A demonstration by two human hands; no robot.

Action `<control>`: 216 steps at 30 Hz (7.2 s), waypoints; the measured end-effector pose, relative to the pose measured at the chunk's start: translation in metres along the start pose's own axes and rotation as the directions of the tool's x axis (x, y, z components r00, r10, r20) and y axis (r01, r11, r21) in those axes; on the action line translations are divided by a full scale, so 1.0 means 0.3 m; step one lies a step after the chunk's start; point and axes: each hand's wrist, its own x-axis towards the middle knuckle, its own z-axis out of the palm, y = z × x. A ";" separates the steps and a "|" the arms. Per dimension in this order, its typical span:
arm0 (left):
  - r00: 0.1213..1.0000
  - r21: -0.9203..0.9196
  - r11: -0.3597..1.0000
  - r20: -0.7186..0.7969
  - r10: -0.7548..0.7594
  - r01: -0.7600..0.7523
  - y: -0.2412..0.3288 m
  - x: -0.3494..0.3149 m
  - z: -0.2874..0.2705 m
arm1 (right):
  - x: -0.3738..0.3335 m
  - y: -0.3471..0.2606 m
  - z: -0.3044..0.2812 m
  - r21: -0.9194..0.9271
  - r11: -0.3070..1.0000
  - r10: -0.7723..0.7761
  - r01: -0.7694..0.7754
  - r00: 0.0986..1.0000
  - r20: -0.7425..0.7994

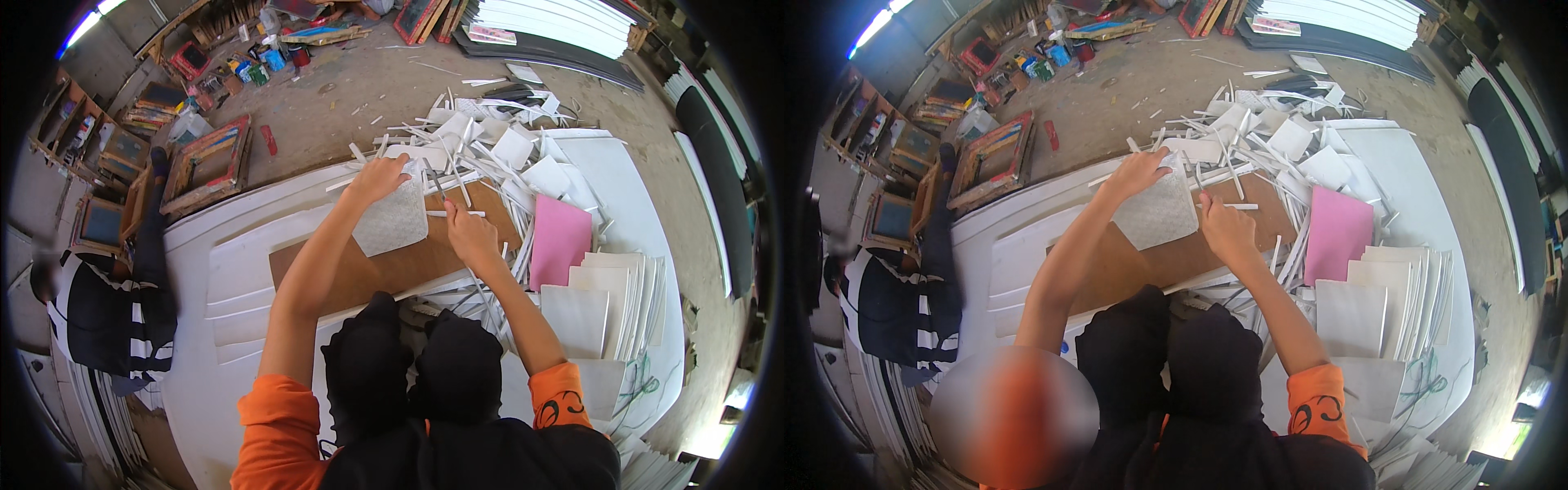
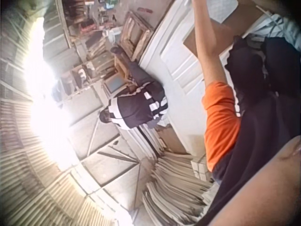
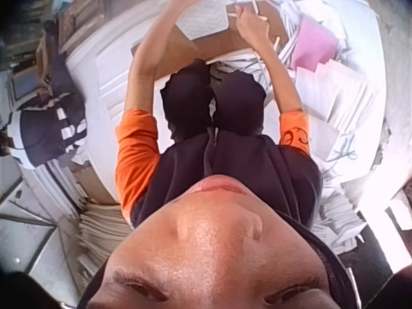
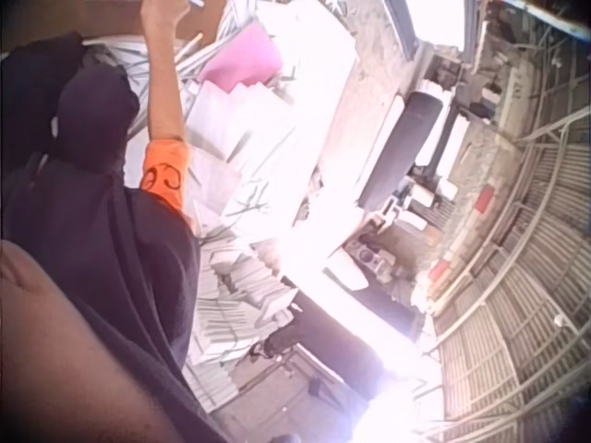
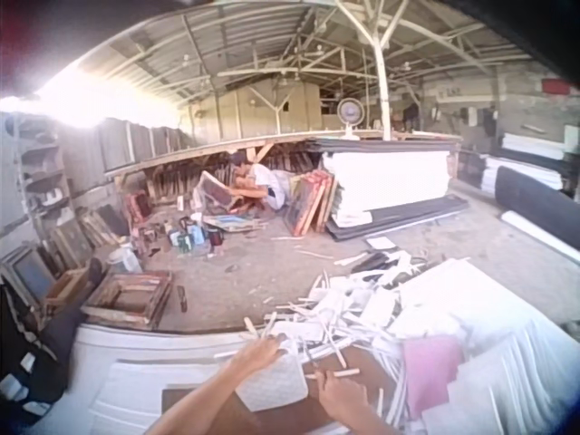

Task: The person sits on the floor and uses a utility knife to trim the edges of white foam sheets. They repeatedly cut strips from the foam, stack the trimmed pieces, and place the offcuts into a white sack. The person also stacks pink foam sheets and organizes the workspace.

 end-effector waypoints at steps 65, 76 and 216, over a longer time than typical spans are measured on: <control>0.963 -0.216 0.976 -0.261 -0.071 0.014 0.104 -0.021 0.043 | 0.116 -0.182 -0.127 -0.333 0.943 0.167 0.025 0.828 0.536; 0.963 -0.204 0.979 -0.264 -0.056 0.001 0.136 -0.027 0.046 | 0.177 -0.103 0.064 -0.231 0.951 0.303 -0.206 0.773 0.557; 0.449 -0.932 -0.218 0.333 -0.829 0.289 -0.288 -0.345 0.373 | 0.175 0.572 0.466 0.354 0.900 0.316 -0.254 0.940 -0.129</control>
